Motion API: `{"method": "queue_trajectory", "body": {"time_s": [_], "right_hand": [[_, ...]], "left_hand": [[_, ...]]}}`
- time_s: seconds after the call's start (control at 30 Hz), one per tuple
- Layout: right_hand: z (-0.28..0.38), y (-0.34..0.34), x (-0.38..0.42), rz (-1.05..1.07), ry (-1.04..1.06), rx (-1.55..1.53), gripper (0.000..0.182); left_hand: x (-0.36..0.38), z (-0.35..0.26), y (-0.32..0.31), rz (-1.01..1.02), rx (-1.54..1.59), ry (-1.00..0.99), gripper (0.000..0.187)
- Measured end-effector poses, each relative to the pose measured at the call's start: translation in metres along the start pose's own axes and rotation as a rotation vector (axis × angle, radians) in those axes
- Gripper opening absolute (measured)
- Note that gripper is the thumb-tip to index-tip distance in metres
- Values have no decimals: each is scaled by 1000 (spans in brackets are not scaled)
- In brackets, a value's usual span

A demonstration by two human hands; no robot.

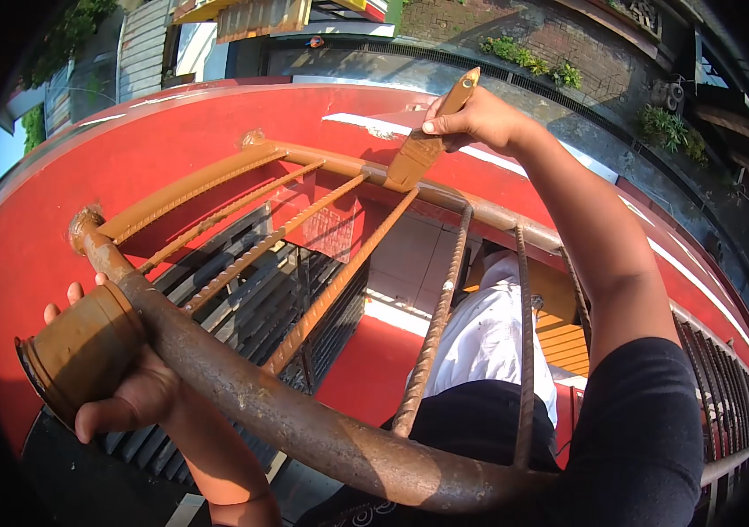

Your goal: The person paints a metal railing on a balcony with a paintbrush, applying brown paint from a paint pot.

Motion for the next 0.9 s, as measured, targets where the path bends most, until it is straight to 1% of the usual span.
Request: {"method": "queue_trajectory", "body": {"time_s": [0.1,0.13,0.23,0.27,0.37,0.4,0.5,0.53,0.6,0.67,0.77,0.8,0.9], "right_hand": [[21,-26,17,164,76,-110,27],[22,-30,15,230,78,7,26],[-3,-21,-3,122,-21,126,25],[-6,-18,-5,79,30,117,26],[30,-28,25,64,74,29,26],[39,-35,34,51,139,-16,23],[35,-35,37,164,187,183,21],[31,-28,33,138,167,223,22],[30,-22,34,79,132,133,24],[47,-30,47,48,108,14,27],[67,-45,60,201,195,-28,29],[69,-46,60,251,174,6,30],[43,-34,38,133,194,188,28]], "left_hand": [[-1,0,3,17,7,8,138],[-1,0,4,22,13,11,137],[0,0,1,18,1,0,137],[-1,0,1,12,-10,-9,137],[-2,2,10,82,144,-13,123],[-1,2,11,74,148,-8,123],[-2,2,11,73,151,0,123],[-2,1,11,86,144,2,123],[-3,1,12,92,137,-5,123],[-2,1,12,90,133,-8,123],[-3,2,13,87,144,-21,123],[-3,1,13,88,144,-20,123],[-3,2,12,83,156,-15,123]]}}
Point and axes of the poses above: each hand's wrist, its own x-axis away from the middle knuckle, its own y-axis out of the back of the hand, z = x × y, the point moved 2 cm from there along -x, towards the middle knuckle, and after that the axes turned 14 degrees about x, right-handed, at the moved point
